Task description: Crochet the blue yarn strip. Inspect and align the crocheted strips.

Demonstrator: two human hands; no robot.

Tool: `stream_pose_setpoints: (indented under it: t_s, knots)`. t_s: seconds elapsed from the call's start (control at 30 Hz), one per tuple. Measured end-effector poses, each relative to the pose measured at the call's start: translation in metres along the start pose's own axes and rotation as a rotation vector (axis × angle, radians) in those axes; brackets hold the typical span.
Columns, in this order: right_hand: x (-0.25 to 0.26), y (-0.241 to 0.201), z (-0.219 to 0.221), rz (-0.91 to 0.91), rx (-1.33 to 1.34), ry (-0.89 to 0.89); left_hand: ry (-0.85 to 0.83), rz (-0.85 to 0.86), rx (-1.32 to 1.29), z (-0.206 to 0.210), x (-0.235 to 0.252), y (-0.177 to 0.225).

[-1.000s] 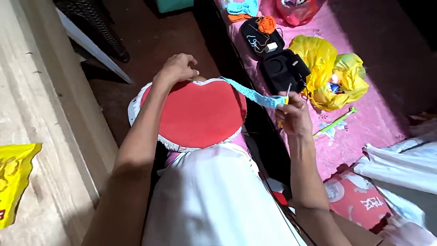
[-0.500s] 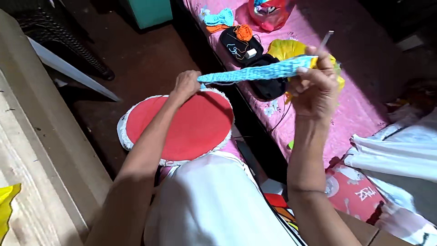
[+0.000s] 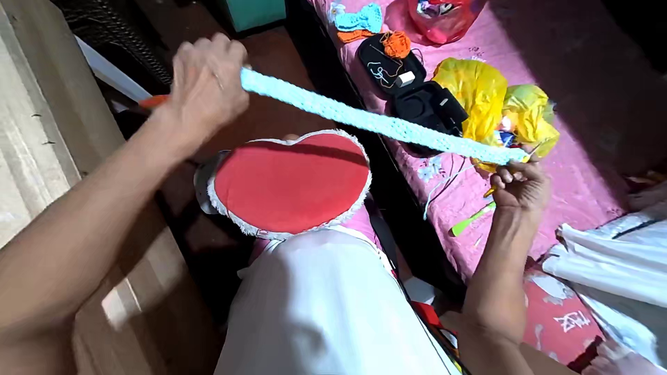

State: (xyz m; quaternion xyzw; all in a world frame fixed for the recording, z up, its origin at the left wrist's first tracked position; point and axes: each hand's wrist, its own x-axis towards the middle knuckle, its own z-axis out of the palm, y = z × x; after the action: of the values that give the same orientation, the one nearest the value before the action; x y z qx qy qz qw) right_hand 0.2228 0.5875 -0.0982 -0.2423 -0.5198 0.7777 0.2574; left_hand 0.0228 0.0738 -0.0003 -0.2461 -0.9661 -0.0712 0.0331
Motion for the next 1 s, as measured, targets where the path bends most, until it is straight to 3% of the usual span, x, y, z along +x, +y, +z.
stream_pose_setpoints:
  t_s: [0.07, 0.17, 0.27, 0.43, 0.63, 0.83, 0.9, 1.0]
  knots:
    - [0.007, 0.018, -0.015, 0.089, -0.027, 0.049, -0.086, 0.061, -0.054, 0.017, -0.041, 0.023]
    - [0.006, 0.04, -0.015, 0.222, -0.257, 0.127, -0.311, 0.128, -0.198, 0.082, -0.101, 0.026]
    - [0.003, 0.045, -0.008, 0.295, -0.553, 0.05, -0.392, 0.14, -0.261, 0.128, -0.129, 0.019]
    - [0.03, 0.039, -0.033, 0.318, -0.561, -0.154, -0.318, 0.142, -0.253, 0.117, -0.123, 0.011]
    - [0.051, 0.056, -0.063, 0.224, -0.497, 0.087, -0.392, 0.199, -0.13, 0.108, -0.125, -0.023]
    - [0.073, 0.069, -0.091, 0.276, -0.517, 0.162, -0.529, 0.038, -0.085, 0.091, -0.123, -0.036]
    - [0.074, 0.074, -0.09, 0.289, -0.613, 0.089, -0.473, 0.048, -0.101, 0.095, -0.121, -0.027]
    - [0.071, 0.084, -0.089, 0.348, -0.851, -0.246, -0.363, 0.033, -0.103, 0.106, -0.117, -0.01]
